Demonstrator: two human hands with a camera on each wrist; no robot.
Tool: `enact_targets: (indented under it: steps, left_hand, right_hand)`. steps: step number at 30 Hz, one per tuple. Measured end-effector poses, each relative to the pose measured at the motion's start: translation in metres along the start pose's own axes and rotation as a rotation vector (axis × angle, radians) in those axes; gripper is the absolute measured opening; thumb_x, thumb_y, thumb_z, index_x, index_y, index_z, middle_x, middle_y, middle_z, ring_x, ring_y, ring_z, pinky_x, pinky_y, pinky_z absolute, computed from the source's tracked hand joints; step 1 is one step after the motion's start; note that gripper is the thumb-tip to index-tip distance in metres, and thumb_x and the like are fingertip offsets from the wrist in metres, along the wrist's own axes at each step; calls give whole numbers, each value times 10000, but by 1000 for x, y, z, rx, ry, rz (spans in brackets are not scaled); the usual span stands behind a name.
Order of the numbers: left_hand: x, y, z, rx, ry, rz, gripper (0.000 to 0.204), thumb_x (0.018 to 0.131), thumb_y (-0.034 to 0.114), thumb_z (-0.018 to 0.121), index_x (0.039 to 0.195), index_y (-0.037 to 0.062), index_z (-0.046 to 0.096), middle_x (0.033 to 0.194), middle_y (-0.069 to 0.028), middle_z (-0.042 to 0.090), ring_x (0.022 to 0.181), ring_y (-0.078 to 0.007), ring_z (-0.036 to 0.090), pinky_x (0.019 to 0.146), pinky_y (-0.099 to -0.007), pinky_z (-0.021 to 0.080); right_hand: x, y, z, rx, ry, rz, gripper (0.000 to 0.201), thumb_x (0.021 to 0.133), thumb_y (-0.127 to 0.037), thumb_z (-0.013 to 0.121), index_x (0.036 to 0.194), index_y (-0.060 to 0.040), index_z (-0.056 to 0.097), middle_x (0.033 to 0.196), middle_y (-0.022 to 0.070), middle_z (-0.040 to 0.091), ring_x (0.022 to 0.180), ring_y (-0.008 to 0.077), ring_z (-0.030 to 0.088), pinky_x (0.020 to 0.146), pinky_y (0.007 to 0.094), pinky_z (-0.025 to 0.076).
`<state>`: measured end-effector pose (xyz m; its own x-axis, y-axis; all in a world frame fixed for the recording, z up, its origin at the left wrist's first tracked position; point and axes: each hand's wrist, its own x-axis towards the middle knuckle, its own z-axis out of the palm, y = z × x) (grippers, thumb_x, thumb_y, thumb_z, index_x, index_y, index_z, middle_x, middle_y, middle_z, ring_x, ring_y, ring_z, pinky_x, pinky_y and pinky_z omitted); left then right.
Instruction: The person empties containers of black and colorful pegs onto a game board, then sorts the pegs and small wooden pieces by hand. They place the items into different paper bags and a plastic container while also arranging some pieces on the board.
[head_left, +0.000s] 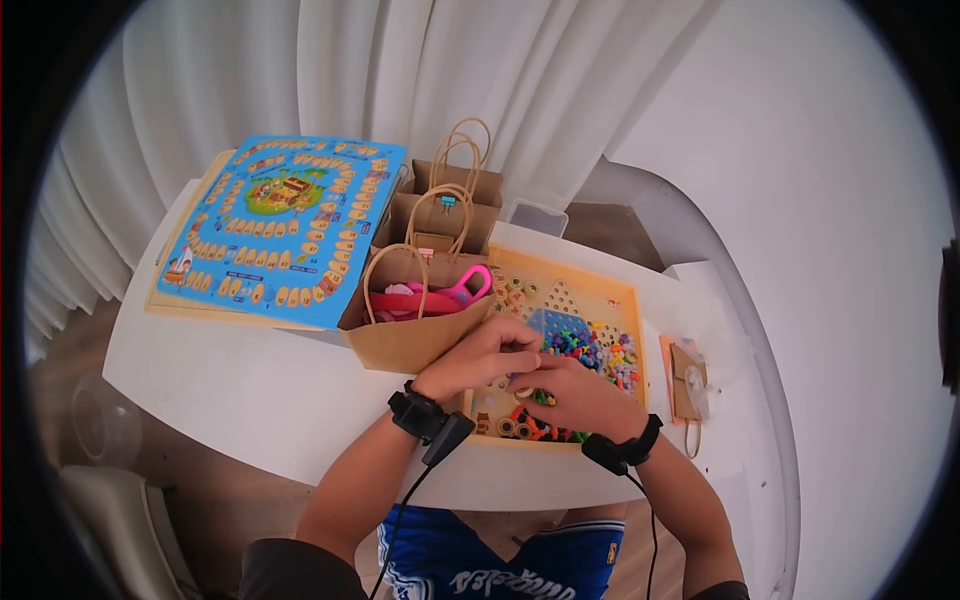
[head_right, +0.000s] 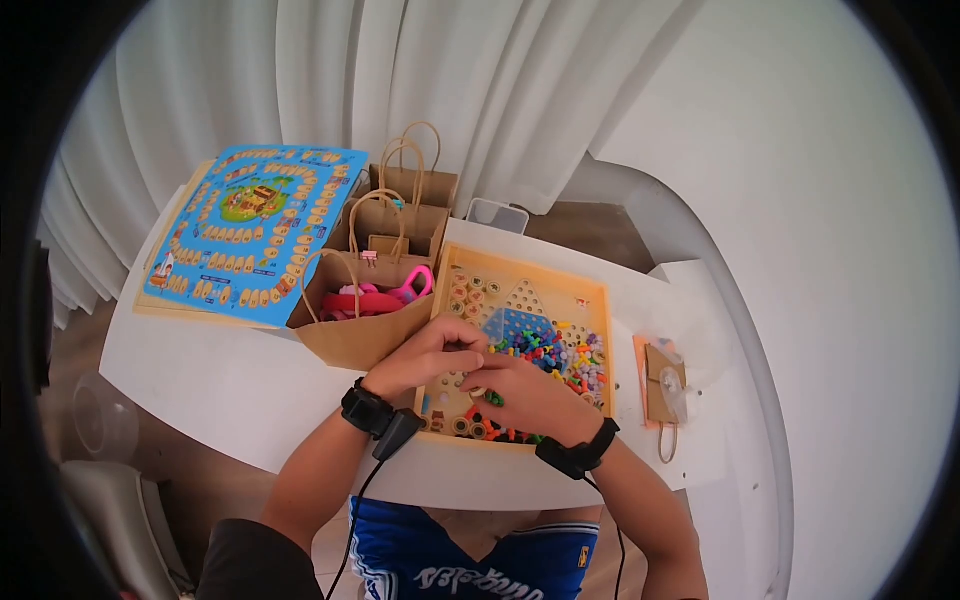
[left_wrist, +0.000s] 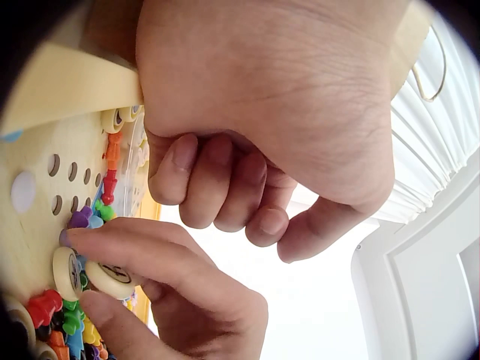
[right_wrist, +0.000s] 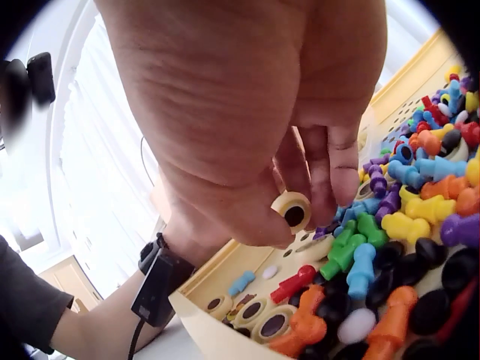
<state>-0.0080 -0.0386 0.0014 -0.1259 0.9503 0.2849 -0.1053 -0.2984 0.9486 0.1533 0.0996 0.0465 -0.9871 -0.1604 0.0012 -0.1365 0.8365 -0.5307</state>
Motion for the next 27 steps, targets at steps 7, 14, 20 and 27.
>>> enact_targets:
  steps: [7, 14, 20, 27]
  left_hand:
    - [1, -2, 1, 13, 19, 6, 320, 911, 175, 645, 693, 42, 452, 689, 47, 388, 679, -55, 365, 610, -273, 289]
    - [1, -3, 1, 2, 11, 10, 332, 908, 180, 645, 687, 42, 441, 683, 44, 379, 673, -58, 362, 607, -276, 288]
    - [1, -5, 0, 11, 20, 26, 324, 897, 171, 654, 685, 44, 445, 669, 43, 392, 662, -58, 364, 596, -276, 287]
    - [2, -8, -1, 34, 25, 9, 300, 903, 160, 641, 692, 37, 466, 683, 48, 399, 673, -52, 369, 604, -273, 290]
  right_hand:
    - [-3, 3, 4, -96, -56, -12, 224, 882, -111, 759, 1094, -52, 720, 1120, 136, 681, 1093, 340, 655, 962, 414, 551]
    - [-2, -4, 0, -106, -82, -10, 242, 871, -122, 772, 1099, -57, 726, 1109, 143, 683, 1079, 340, 653, 948, 420, 548]
    - [-3, 1, 2, -107, -67, -23, 244, 859, -120, 780, 1087, -56, 721, 1101, 147, 681, 1072, 348, 654, 947, 430, 545]
    - [-2, 5, 8, -225, -30, -69, 252, 825, -127, 803, 1054, -69, 714, 1050, 140, 680, 1032, 345, 661, 928, 433, 549]
